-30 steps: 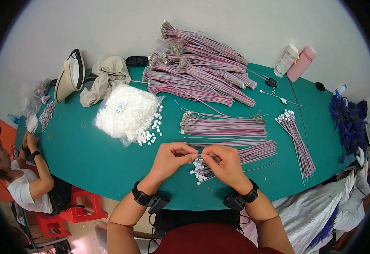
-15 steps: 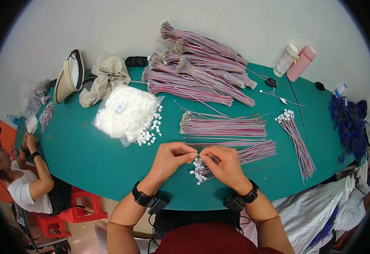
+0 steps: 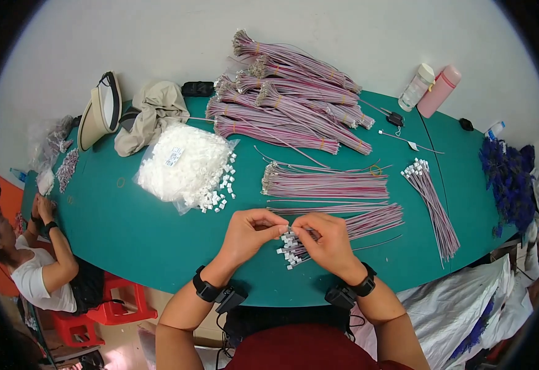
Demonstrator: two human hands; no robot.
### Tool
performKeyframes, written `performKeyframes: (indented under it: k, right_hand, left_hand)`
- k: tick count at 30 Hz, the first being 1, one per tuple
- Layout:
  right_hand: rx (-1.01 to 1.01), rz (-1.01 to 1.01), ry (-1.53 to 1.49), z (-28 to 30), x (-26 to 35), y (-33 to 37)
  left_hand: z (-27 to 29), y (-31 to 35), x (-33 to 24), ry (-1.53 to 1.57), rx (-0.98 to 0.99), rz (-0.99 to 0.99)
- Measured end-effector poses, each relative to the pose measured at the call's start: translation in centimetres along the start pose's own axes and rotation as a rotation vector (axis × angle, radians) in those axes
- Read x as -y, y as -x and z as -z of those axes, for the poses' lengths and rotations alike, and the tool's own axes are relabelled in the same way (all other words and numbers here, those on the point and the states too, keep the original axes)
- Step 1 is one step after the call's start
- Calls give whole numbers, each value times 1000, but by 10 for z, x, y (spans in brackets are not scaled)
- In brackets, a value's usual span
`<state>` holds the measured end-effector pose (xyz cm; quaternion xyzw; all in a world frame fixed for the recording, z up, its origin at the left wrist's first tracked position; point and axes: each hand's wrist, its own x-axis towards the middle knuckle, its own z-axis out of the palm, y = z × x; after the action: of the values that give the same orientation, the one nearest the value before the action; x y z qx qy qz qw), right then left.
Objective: Manually attaching small plastic clips to bundles of striped cables at a workbench.
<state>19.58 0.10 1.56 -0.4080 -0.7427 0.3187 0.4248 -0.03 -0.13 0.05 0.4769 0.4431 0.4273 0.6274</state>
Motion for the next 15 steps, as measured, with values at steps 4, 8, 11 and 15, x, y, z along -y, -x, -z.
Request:
performKeyframes:
  k: [4,8,11,15]
  right_hand:
    - [-9,15,19,-3,0,1]
    - [-24,13,38,-2,1,0]
    - [-22,3,46,0,2,-2]
    - [81,-68,20,3,6,-1]
  left_hand:
    - [0,0,-1,2,-10,8]
    - [-2,-1,-2,-12,-6,14]
    - [-1,-2,-3,-27,-3,12]
    - [-1,0,-3,-4,-5,18]
